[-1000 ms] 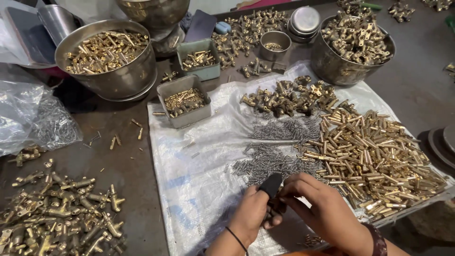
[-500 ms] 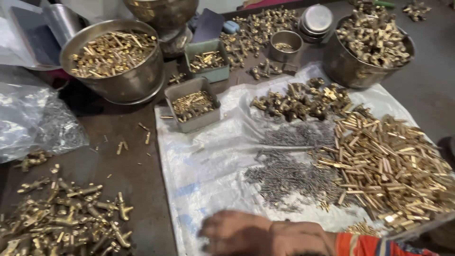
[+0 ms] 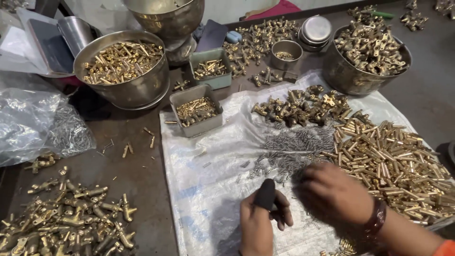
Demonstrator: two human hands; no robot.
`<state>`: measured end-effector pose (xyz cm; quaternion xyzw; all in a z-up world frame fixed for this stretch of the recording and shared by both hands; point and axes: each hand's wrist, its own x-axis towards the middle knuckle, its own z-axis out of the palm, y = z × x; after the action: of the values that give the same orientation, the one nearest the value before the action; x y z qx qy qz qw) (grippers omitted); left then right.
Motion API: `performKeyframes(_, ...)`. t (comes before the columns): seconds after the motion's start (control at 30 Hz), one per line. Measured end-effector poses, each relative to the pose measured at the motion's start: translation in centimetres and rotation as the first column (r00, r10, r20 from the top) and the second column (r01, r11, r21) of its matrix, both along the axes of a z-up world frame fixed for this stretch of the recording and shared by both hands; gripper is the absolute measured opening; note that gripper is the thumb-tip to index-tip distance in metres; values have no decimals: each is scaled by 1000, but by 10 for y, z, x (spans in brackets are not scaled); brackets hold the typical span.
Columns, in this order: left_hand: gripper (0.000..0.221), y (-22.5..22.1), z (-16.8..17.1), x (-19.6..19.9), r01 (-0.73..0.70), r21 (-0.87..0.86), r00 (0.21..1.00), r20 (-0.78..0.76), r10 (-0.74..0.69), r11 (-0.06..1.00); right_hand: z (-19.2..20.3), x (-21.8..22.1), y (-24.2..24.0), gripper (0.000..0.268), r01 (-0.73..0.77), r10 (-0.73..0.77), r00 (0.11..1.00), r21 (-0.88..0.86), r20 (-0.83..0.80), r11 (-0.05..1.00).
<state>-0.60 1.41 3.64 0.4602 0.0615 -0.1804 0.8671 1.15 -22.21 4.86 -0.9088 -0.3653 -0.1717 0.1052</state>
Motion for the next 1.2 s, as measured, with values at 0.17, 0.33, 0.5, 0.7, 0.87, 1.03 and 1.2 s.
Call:
performKeyframes(0.17,38,-8,-22,13,60,76,991,-124,-50,995,15,59,-55,28,442,-442,897,1,0,897)
performKeyframes(0.33,40,-12,-92,27,167,152,982,-109,-151,974,-3,146,-68,32,499,-504,861,82,71,863)
performKeyframes(0.5,35,-5,-63,31,383,294,923,-167,-348,876,-14,173,-69,26,645,-656,753,-138,-52,751)
performKeyframes(0.7,57,-14,-50,13,165,576,972,43,-231,801,77,60,0,16,465,-299,820,264,-489,845)
performKeyframes(0.87,29,-13,-58,8,295,393,952,-39,-305,871,38,8,29,27,485,-323,788,204,-524,851)
performKeyframes(1.03,13,-8,-78,14,260,344,963,-31,-266,902,10,-6,43,28,425,-410,840,-38,-356,904)
performKeyframes(1.2,41,-7,-36,12,262,224,965,-51,-257,939,47,-8,46,24,514,-428,772,65,-469,855)
